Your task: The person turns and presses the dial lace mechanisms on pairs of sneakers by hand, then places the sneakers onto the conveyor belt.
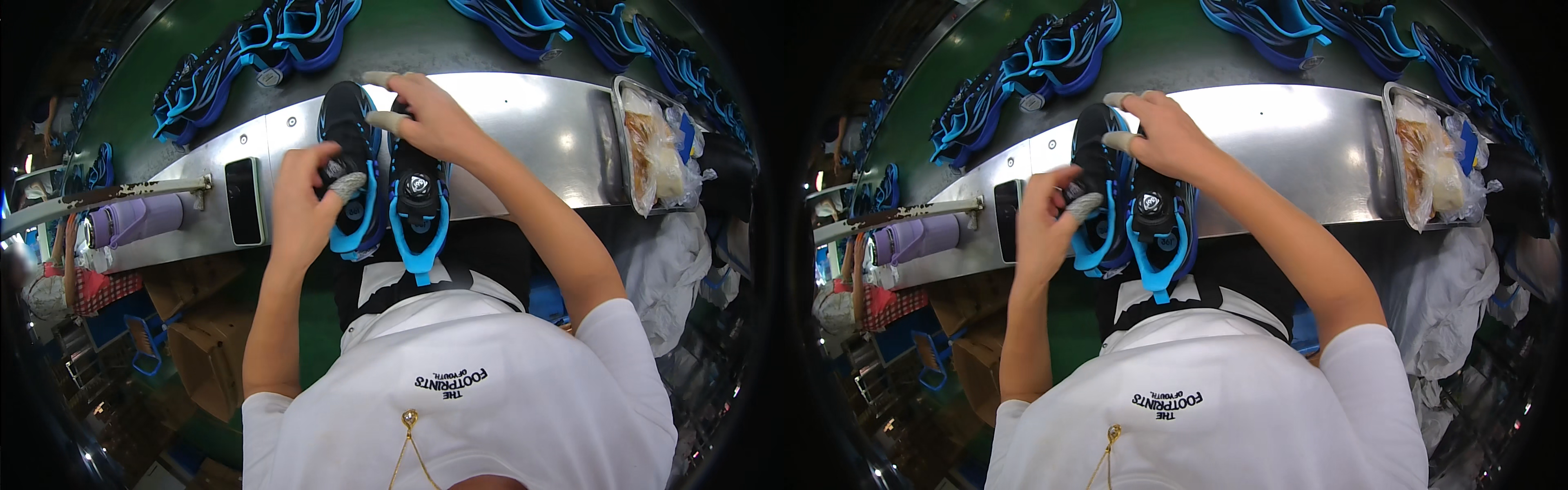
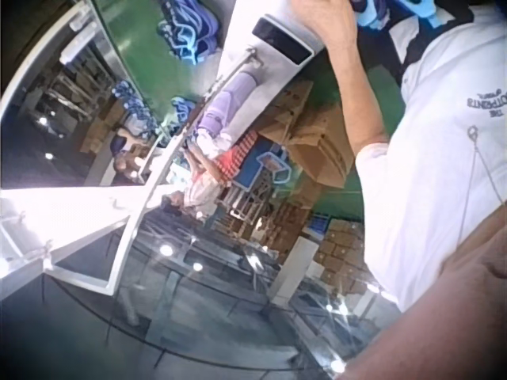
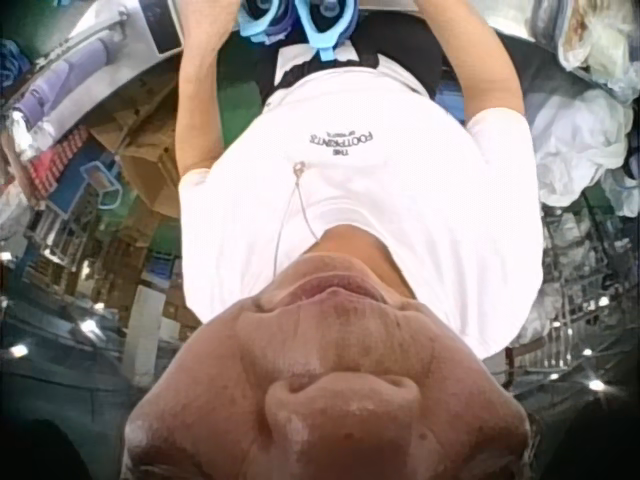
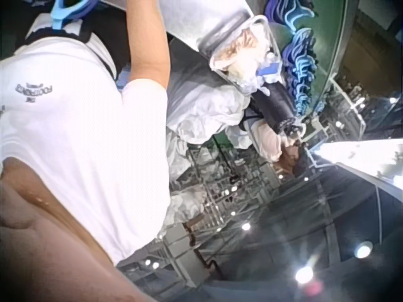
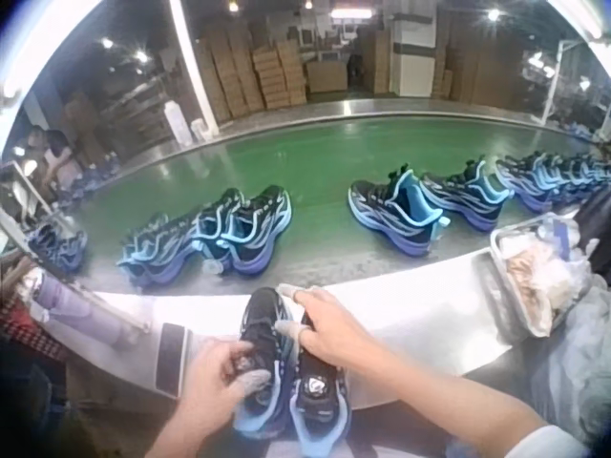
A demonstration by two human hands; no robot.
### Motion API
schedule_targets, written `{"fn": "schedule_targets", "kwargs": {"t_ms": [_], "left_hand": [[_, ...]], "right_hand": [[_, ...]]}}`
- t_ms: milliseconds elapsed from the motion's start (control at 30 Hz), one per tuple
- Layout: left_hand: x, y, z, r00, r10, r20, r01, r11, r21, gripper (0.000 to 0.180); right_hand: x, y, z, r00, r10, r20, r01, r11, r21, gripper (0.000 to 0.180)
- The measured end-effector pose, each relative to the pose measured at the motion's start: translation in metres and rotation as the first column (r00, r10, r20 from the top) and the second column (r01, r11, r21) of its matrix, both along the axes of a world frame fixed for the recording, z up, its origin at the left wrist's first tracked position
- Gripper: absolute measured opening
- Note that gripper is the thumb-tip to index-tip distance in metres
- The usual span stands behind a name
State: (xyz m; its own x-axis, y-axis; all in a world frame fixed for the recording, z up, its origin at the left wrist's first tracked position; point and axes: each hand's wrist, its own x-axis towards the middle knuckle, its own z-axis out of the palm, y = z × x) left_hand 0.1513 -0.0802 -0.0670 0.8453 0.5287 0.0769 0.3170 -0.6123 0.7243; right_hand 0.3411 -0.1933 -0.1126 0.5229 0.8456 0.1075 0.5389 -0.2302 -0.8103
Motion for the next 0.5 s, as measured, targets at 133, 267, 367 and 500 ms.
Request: {"fn": "schedule_targets", "kwargs": {"t_ms": [133,267,367,500], "left_hand": [[0.000,0.017,0.003,0.966,-0.250,-0.069,0.237,0.959,-0.153,0.041],[0.001,0.023,0.004,0.942,-0.333,-0.050,0.310,0.916,-0.256,0.040],[0.003,0.019,0.001,0.972,-0.187,-0.144,0.165,0.975,-0.152,0.040],[0.002,0.032,0.003,0.953,-0.299,-0.041,0.259,0.880,-0.398,0.039]], "right_hand": [[-0.005,0.050,-0.033,0.999,0.021,0.041,-0.024,0.998,0.057,0.062],[-0.001,0.082,-0.050,0.994,0.020,0.104,-0.017,0.999,-0.030,0.064],[-0.002,0.090,-0.048,1.000,0.002,0.015,0.001,0.988,-0.151,0.065],[0.003,0.092,-0.053,0.999,0.037,0.010,-0.034,0.982,-0.184,0.061]]}}
